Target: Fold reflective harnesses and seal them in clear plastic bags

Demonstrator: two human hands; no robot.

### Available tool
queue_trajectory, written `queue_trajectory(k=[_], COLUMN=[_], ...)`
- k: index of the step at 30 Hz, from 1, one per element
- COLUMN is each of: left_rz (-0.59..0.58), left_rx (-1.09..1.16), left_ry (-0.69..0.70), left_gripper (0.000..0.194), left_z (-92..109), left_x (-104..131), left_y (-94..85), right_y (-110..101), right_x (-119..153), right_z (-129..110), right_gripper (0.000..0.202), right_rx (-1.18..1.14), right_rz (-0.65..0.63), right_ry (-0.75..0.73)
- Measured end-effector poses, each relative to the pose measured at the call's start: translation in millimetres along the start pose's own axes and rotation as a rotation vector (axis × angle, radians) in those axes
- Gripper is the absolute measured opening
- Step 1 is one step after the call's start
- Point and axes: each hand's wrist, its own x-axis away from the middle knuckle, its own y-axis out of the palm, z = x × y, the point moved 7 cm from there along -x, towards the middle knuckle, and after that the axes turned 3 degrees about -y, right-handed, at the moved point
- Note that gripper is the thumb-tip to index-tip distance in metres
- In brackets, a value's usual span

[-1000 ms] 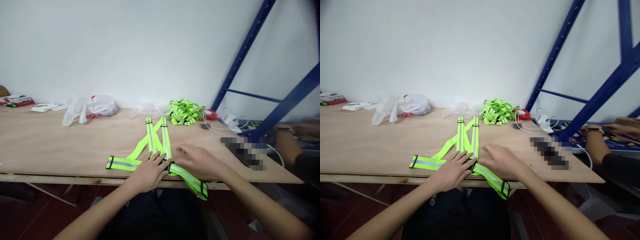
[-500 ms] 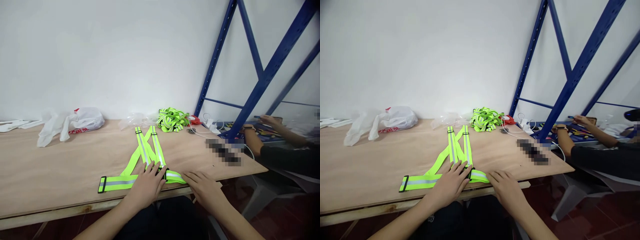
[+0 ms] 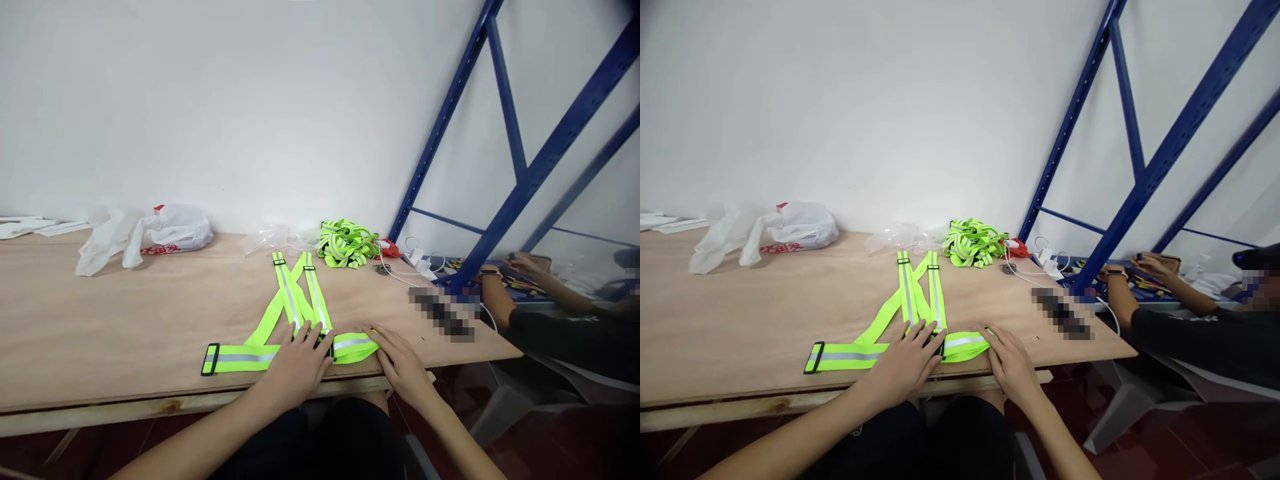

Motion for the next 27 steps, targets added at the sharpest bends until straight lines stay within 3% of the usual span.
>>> queue_trajectory(k=[17, 22, 27], left_rz=[-0.018, -0.093, -0.147], left_rx=[0.024, 0.011, -0.009], left_ry=[0.005, 0.006, -0.003], left_gripper=[0.049, 0.051, 0.051], left_z=[-3, -4, -3], left_x=[4, 3, 1], left_y=[-4.4, -7.4, -12.2], right_y=[2, 1, -8], right_x=[1, -1, -2], right_z=[-3, -11, -18], right_gripper=[0.051, 0.047, 0.044], right_rx=[0.081, 0.117, 0.073], right_rz=[0.143, 0.188, 0.228], right_ry=[-0.078, -0.141, -0.096])
